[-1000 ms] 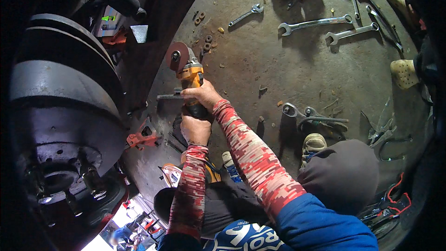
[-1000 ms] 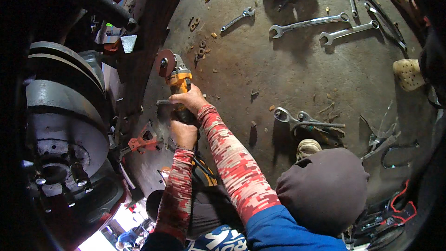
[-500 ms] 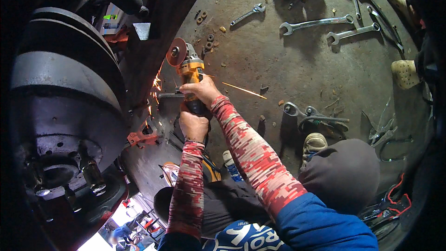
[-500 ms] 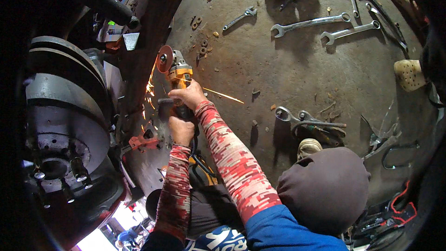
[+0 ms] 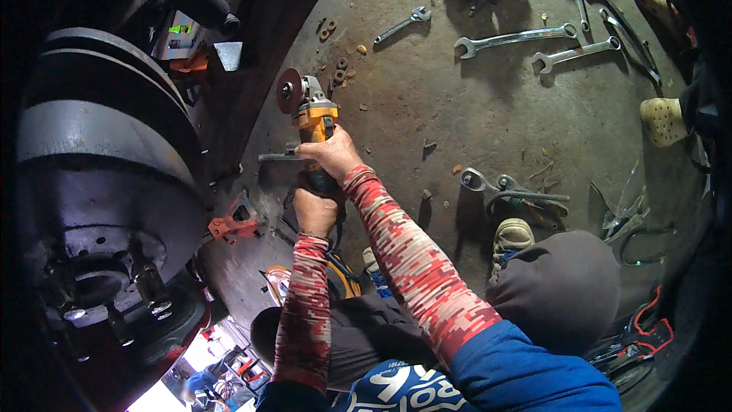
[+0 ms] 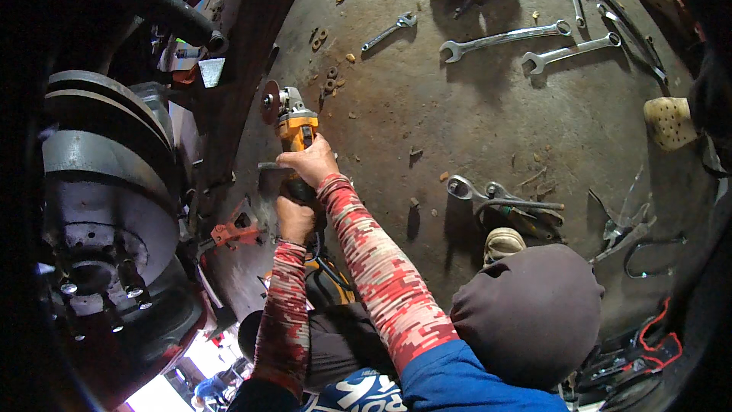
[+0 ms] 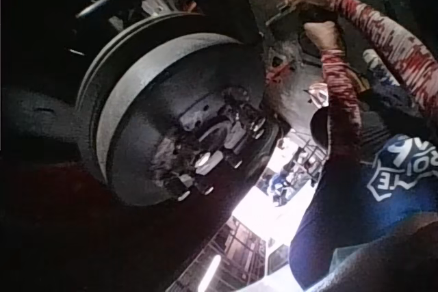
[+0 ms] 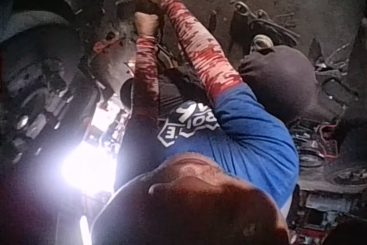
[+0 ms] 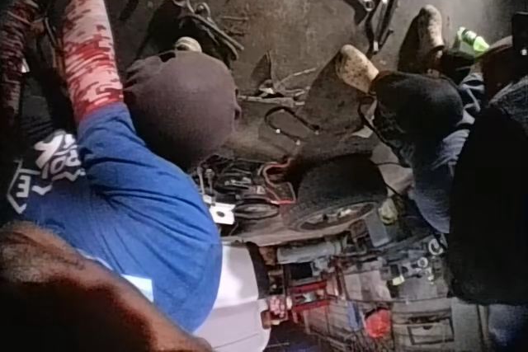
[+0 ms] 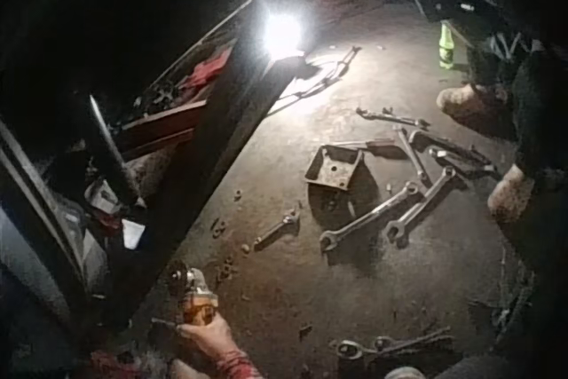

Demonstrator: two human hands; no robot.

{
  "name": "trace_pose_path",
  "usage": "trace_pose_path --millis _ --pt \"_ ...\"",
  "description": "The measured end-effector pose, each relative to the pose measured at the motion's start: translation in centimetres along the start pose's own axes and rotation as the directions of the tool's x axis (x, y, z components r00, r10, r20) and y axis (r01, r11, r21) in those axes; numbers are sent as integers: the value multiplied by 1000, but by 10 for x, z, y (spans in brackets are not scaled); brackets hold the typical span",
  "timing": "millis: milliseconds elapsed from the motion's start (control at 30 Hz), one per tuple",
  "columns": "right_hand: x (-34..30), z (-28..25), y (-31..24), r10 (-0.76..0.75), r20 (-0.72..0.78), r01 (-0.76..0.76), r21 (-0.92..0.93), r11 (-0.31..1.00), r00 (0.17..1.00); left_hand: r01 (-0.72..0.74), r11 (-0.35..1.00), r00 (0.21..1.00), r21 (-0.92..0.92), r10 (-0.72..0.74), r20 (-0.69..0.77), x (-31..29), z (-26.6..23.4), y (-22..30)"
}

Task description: The person uses an angle grinder on a vehicle's undercarriage, producing sparks. Then the person walks to a white van and scrapes the side window with a scraper tool.

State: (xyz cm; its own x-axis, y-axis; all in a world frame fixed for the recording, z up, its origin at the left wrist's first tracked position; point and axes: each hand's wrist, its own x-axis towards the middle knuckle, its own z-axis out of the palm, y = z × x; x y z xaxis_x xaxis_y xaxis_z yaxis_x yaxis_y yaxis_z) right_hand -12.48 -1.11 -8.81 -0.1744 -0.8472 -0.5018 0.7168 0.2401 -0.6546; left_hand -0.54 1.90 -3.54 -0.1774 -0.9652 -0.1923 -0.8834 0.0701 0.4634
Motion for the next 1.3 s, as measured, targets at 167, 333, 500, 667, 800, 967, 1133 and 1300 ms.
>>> trace_pose_path --millis 167,333,500,667,800,967,1133,1300 --pt "0 2 -2 15 -95 -28 -131 991 995 22 980 992 -200 3 123 7 -5 -2" --pt "-6 8 -7 9 -144 -37 -193 981 990 49 966 985 -255 -4 175 12 -12 -4" --pt "-9 16 -9 -17 -164 -16 -202 979 986 10 954 989 -301 34 142 8 -18 -6" --pt "-12 21 -5 -25 -151 2 -156 988 988 3 985 992 -174 18 122 5 -26 -9" --pt "-18 22 -1 -54 -168 25 -171 985 984 6 988 993 -154 12 116 4 -27 -5" --pt "-10 14 2 -50 -151 31 -126 992 987 -75 994 989 -85 85 123 -2 -22 10" --pt "12 -2 0 -44 -48 37 -142 989 998 5 999 999 38 -7 34 1 -3 20" --pt "17 -13 -4 -65 -20 59 -228 972 998 47 974 997 -224 -31 71 6 15 18"
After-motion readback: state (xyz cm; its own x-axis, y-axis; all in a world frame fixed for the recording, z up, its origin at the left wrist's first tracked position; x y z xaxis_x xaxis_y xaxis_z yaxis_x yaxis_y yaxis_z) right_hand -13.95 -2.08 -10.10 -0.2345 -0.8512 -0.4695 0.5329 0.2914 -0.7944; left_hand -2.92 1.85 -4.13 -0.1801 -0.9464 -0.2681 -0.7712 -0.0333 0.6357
